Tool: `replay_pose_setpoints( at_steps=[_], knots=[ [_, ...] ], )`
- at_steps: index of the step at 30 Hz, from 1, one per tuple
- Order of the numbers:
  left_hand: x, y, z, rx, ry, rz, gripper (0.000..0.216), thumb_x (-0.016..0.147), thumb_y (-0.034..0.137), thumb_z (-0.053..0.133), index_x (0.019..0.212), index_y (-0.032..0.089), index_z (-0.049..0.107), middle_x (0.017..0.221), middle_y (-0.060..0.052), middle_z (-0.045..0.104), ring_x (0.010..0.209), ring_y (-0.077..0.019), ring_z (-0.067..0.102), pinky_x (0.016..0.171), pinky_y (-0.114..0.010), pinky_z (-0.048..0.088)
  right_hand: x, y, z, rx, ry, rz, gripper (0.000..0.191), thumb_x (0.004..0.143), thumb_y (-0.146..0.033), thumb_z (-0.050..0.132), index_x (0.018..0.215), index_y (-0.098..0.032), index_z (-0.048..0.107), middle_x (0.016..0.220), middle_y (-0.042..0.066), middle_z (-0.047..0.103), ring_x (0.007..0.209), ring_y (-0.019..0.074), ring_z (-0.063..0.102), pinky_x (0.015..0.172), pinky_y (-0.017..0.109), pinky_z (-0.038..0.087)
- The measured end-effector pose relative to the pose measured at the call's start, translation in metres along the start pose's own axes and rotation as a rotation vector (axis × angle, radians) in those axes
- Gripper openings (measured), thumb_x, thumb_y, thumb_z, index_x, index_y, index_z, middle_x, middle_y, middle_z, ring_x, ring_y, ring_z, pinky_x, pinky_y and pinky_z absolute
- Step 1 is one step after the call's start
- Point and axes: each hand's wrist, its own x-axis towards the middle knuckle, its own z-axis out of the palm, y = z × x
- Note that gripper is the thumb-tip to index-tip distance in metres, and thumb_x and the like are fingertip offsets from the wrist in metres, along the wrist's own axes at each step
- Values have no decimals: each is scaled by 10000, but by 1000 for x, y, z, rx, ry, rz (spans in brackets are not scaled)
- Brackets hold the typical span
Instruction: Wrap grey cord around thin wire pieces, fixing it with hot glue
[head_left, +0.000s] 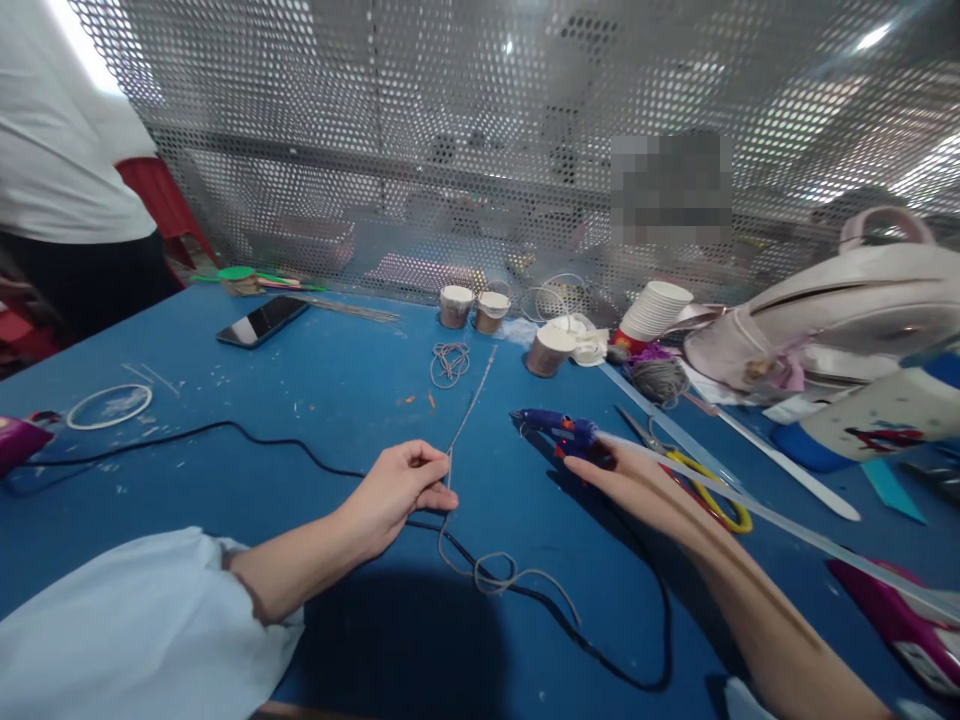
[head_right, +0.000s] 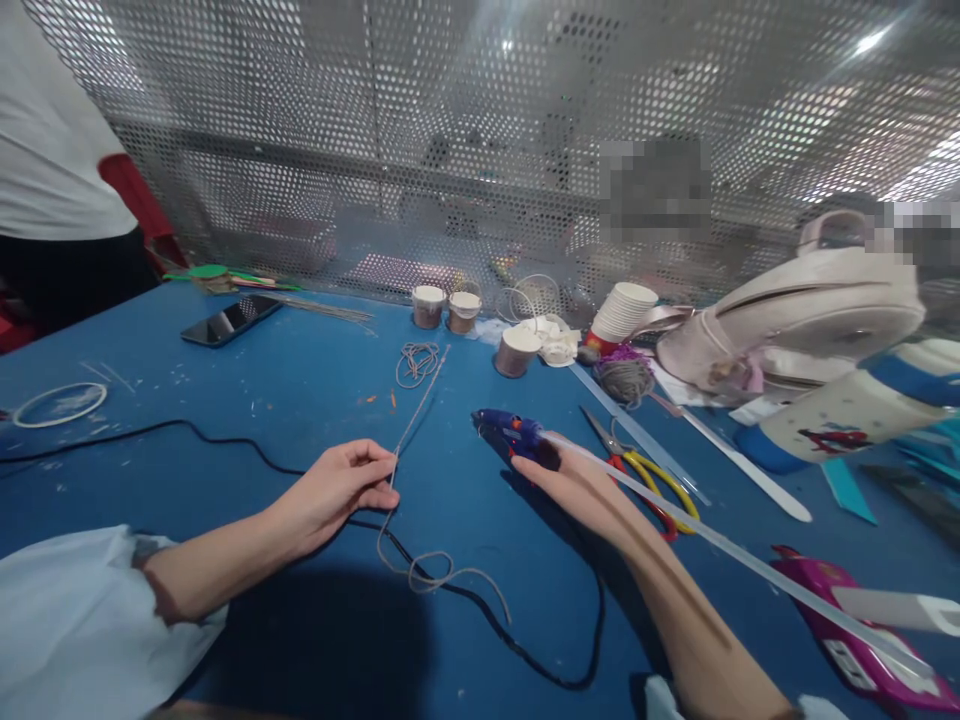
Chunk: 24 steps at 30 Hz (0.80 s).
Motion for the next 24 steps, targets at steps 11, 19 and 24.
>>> replay_pose_setpoints(
  at_steps=[11, 19, 24],
  knots=[
    [-2, -3, 0, 71, -12, 26, 110, 766, 123, 613, 707, 133, 521, 556, 30, 544, 470, -105, 627, 529, -223, 549, 7, -13, 22, 210, 92, 76, 354, 779, -417, 530, 958, -142, 664, 873, 84, 700, 852, 262, 621, 785, 364, 456],
    [2, -5, -1, 95, -25, 22, 123, 755, 157, 634, 716, 132, 520, 546, 24, 559, 494, -112, 635, 532, -217, 553, -30, -51, 17, 262, -129, 106, 374, 798, -484, 522, 668, -175, 687, 503, 22, 593, 568, 186, 573, 597, 298, 443],
    [2, -6, -2, 118, -51, 23, 135, 746, 182, 649, 721, 134, 524, 535, 9, 585, 501, -115, 638, 535, -211, 550, -37, -60, 29, 289, -122, 121, 373, 788, -520, 519, 798, -198, 708, 451, -5, 542, 464, 156, 507, 477, 267, 399]
  ],
)
